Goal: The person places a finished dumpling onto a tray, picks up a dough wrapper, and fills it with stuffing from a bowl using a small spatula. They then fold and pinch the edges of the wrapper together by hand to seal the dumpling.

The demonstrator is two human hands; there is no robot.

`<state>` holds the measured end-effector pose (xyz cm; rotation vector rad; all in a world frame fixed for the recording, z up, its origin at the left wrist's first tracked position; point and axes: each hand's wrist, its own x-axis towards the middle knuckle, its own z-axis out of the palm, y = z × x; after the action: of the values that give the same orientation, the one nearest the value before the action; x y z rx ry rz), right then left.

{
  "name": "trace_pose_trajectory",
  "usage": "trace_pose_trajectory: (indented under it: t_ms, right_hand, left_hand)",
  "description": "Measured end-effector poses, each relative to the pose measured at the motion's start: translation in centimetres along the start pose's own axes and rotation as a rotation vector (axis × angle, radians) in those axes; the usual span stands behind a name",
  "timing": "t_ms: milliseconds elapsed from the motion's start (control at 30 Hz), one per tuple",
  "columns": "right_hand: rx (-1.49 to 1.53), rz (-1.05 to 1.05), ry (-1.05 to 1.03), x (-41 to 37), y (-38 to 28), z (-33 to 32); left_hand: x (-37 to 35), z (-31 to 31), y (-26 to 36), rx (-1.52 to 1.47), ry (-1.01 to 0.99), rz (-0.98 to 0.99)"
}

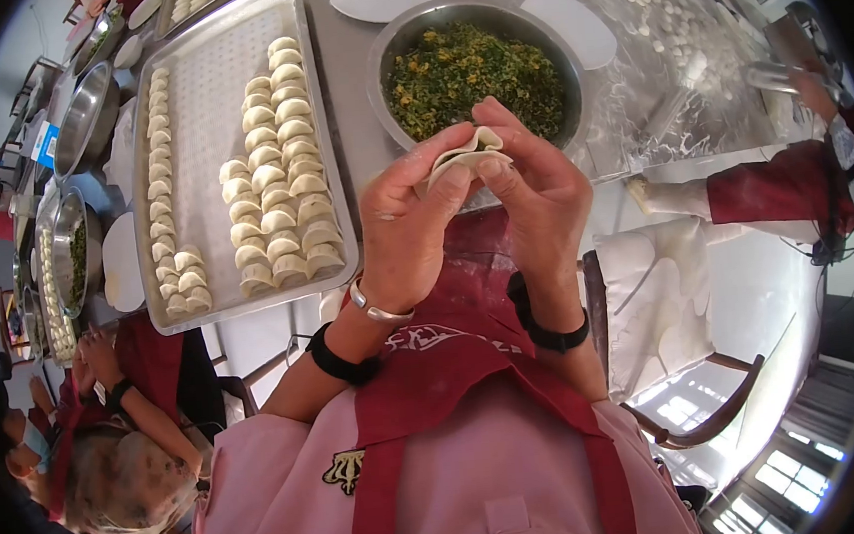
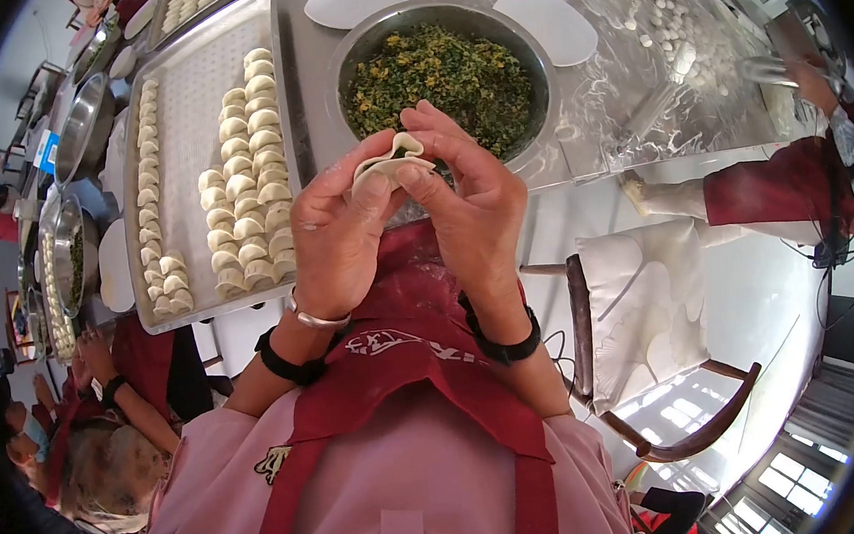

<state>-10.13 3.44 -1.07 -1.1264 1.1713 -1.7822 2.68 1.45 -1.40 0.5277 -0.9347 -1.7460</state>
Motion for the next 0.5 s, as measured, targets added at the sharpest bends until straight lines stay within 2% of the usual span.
trace_pose_trajectory:
  t_ms: [100,400,500]
  right_hand:
    - [-0.161,-0.135,0.011,-0.2,0.25,0.16]
    - [-0.356,-0.351,-0.076,-0.08,0.16,-0.47]
    - [-0.376,-0.25,-0.061,-0.04,-0.38,-0.63]
  left_hand:
    - [-0.23,0.3,0.2,-0.007,0.053,0.011]
    - [-0.52,0.33,0.4,0.144,0.037,0.011]
    - [-0.43,-0.33,0.33,0.136,0.022,-0.018]
